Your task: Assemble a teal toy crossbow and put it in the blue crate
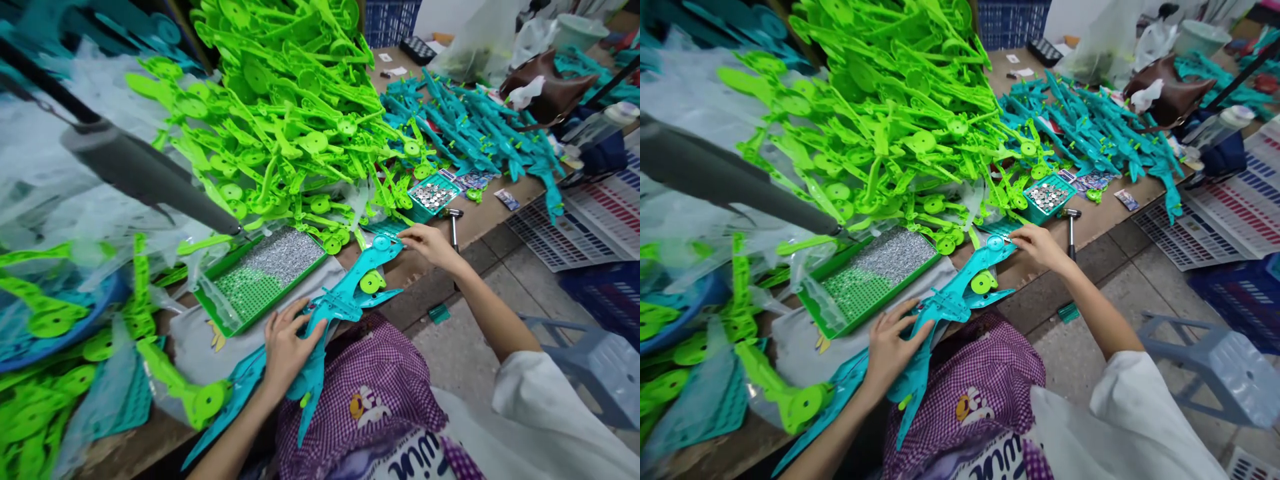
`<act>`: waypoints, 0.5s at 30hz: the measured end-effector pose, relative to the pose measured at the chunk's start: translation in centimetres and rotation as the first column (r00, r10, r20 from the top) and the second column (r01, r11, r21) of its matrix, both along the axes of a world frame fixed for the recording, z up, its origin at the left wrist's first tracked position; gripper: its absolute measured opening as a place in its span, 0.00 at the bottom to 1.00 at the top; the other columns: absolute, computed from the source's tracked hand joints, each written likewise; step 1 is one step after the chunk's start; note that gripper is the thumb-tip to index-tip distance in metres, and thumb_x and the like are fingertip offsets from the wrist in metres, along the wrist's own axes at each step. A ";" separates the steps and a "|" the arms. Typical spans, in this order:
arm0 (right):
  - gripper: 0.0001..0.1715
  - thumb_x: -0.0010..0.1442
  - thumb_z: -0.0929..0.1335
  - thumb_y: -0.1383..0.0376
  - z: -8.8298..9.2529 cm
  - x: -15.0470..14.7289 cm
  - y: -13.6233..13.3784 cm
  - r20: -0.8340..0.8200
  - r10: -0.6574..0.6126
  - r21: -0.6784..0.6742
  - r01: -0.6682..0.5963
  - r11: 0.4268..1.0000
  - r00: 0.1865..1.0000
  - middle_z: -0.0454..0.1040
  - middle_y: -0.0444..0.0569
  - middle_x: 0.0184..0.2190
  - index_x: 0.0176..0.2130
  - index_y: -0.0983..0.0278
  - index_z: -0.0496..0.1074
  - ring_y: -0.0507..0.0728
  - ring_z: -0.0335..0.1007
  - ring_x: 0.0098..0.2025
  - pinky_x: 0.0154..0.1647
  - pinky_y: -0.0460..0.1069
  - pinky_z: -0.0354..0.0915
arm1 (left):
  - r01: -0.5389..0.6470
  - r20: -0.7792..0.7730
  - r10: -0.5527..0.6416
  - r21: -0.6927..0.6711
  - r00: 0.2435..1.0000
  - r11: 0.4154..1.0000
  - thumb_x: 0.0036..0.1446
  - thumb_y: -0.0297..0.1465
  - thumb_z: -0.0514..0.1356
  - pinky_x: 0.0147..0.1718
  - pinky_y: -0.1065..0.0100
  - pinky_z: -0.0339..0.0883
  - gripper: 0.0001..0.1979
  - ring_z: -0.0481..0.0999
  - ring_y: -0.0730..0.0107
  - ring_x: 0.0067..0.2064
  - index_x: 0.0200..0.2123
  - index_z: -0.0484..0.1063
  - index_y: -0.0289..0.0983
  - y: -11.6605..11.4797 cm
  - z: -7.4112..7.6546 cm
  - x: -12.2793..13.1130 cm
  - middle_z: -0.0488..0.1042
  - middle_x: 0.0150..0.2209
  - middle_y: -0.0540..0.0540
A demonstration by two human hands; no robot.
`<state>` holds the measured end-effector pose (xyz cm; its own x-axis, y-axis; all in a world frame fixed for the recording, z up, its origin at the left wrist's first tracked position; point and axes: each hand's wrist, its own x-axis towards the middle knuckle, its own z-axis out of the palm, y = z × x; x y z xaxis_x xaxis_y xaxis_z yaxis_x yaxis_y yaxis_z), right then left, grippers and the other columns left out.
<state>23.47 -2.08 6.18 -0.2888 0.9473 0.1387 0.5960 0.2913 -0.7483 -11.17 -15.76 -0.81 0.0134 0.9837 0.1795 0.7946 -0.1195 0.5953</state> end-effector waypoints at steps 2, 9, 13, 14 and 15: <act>0.14 0.60 0.66 0.57 -0.5 -0.1 0.1 0.029 0.050 0.027 -0.050 0.998 0.998 0.77 0.51 0.35 0.38 0.62 0.78 0.57 0.72 0.36 0.40 0.52 0.65 | -0.003 -0.004 0.003 -0.002 1.000 1.000 0.57 0.46 0.60 0.60 0.47 0.55 0.15 0.76 0.52 0.54 0.28 0.78 0.43 0.0 0.1 0.1 0.79 0.50 0.43; 0.13 0.62 0.67 0.56 -1.5 -0.6 0.5 0.109 0.036 -0.007 -0.035 0.999 0.993 0.78 0.50 0.35 0.39 0.63 0.75 0.56 0.71 0.36 0.38 0.51 0.65 | -0.008 -0.006 0.008 -0.020 1.000 1.000 0.57 0.45 0.59 0.60 0.48 0.54 0.15 0.75 0.53 0.55 0.28 0.77 0.43 0.0 0.4 0.2 0.79 0.51 0.44; 0.11 0.66 0.64 0.62 -0.7 -1.4 0.3 0.468 0.097 0.182 -0.203 0.962 0.879 0.76 0.52 0.36 0.40 0.64 0.75 0.58 0.69 0.37 0.42 0.53 0.60 | 0.000 -0.011 -0.001 -0.031 1.000 1.000 0.57 0.45 0.60 0.60 0.47 0.54 0.14 0.76 0.52 0.54 0.29 0.78 0.43 0.1 0.3 0.1 0.79 0.51 0.44; 0.12 0.67 0.63 0.64 -0.5 -1.7 0.3 0.549 0.111 0.206 -0.263 0.943 0.829 0.75 0.53 0.36 0.40 0.64 0.74 0.58 0.69 0.38 0.43 0.53 0.59 | 0.004 -0.011 -0.004 -0.029 1.000 1.000 0.57 0.45 0.60 0.60 0.48 0.54 0.14 0.76 0.52 0.53 0.29 0.78 0.43 0.1 0.3 0.1 0.79 0.51 0.44; 0.12 0.67 0.62 0.65 -0.3 -1.9 0.4 0.609 0.131 0.211 -0.319 0.924 0.782 0.74 0.53 0.36 0.41 0.64 0.74 0.58 0.68 0.37 0.42 0.53 0.58 | 0.007 -0.011 -0.007 -0.025 1.000 1.000 0.57 0.45 0.60 0.60 0.48 0.54 0.14 0.76 0.52 0.53 0.29 0.78 0.43 0.1 0.2 0.0 0.79 0.50 0.44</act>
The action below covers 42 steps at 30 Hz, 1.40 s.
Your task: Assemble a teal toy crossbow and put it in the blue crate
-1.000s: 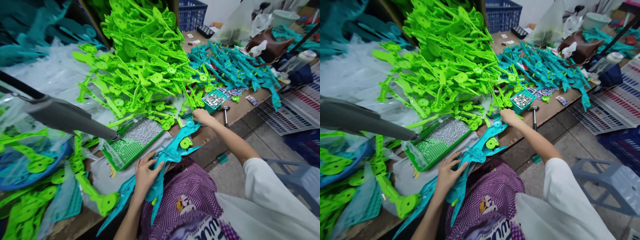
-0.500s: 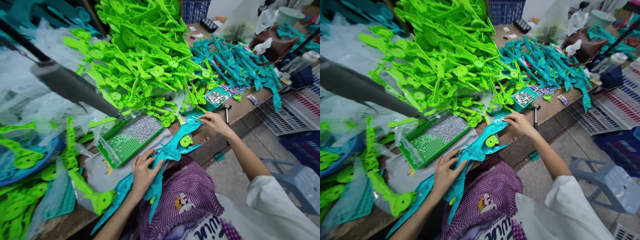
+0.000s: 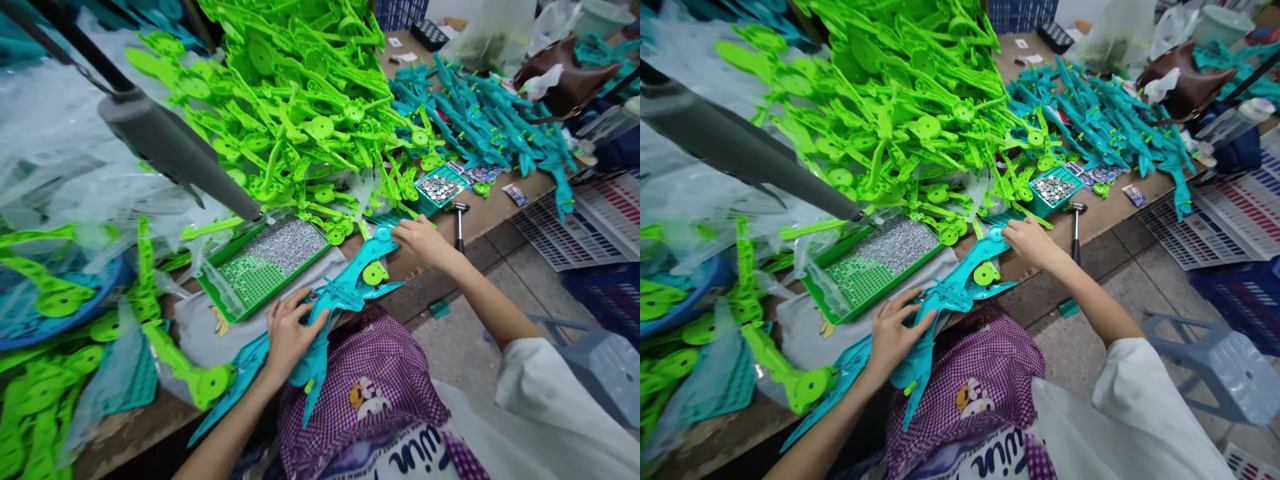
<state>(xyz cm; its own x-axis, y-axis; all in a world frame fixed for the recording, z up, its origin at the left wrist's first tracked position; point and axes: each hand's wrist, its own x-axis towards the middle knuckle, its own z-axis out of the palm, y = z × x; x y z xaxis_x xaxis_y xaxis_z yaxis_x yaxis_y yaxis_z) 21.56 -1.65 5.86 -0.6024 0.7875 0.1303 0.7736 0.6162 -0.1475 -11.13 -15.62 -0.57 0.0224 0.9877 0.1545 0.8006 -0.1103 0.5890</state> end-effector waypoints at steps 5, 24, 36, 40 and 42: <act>0.14 0.68 0.59 0.69 0.3 0.0 0.5 0.114 0.161 -0.031 -0.158 0.987 0.980 0.72 0.53 0.36 0.43 0.66 0.73 0.57 0.67 0.37 0.38 0.51 0.58 | -0.007 -0.006 0.008 0.025 1.000 1.000 0.56 0.44 0.61 0.60 0.48 0.54 0.13 0.75 0.52 0.54 0.29 0.78 0.43 -0.1 -0.1 0.1 0.79 0.51 0.44; 0.29 0.65 0.65 0.51 2.4 -1.1 -1.9 -0.478 -0.070 -0.025 0.066 0.997 0.876 0.74 0.56 0.52 0.60 0.61 0.66 0.63 0.71 0.53 0.54 0.59 0.68 | -0.018 0.015 0.019 -0.067 1.000 0.998 0.53 0.41 0.64 0.62 0.42 0.52 0.10 0.74 0.51 0.56 0.28 0.77 0.41 0.3 0.4 0.4 0.78 0.53 0.44; 0.18 0.69 0.60 0.63 -1.3 -8.2 -4.6 -0.050 0.411 -0.218 -0.411 0.885 0.910 0.69 0.60 0.60 0.55 0.63 0.69 0.63 0.65 0.61 0.57 0.60 0.60 | 0.253 -0.035 -0.277 -0.311 0.960 0.916 0.67 0.42 0.50 0.65 0.43 0.44 0.19 0.64 0.54 0.64 0.46 0.78 0.44 0.7 3.0 -1.5 0.68 0.63 0.45; 0.15 0.67 0.63 0.61 -0.5 -8.7 -2.5 -0.037 0.412 -0.354 -0.398 0.847 0.910 0.73 0.59 0.54 0.51 0.63 0.68 0.65 0.69 0.55 0.51 0.59 0.61 | 0.393 -0.002 -0.421 -0.356 0.907 0.848 0.71 0.42 0.40 0.65 0.46 0.45 0.25 0.58 0.58 0.67 0.55 0.73 0.46 1.0 3.5 -3.2 0.63 0.66 0.45; 0.17 0.64 0.66 0.61 0.2 -9.4 -1.3 0.014 0.424 -0.429 -0.377 0.821 0.906 0.75 0.59 0.50 0.52 0.63 0.66 0.65 0.70 0.51 0.49 0.59 0.61 | 0.414 -0.019 -0.452 -0.367 0.892 0.833 0.70 0.44 0.39 0.64 0.48 0.45 0.26 0.56 0.57 0.68 0.54 0.74 0.45 1.1 3.8 -3.4 0.61 0.67 0.45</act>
<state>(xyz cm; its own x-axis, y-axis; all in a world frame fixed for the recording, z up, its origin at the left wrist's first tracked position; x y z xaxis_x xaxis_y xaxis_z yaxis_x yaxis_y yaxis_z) 12.19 -2.91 6.01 -0.8680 0.4408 -0.2286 0.4965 0.7773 -0.3863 -14.54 -14.56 3.23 0.4575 0.8617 -0.2195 0.7755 -0.2659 0.5726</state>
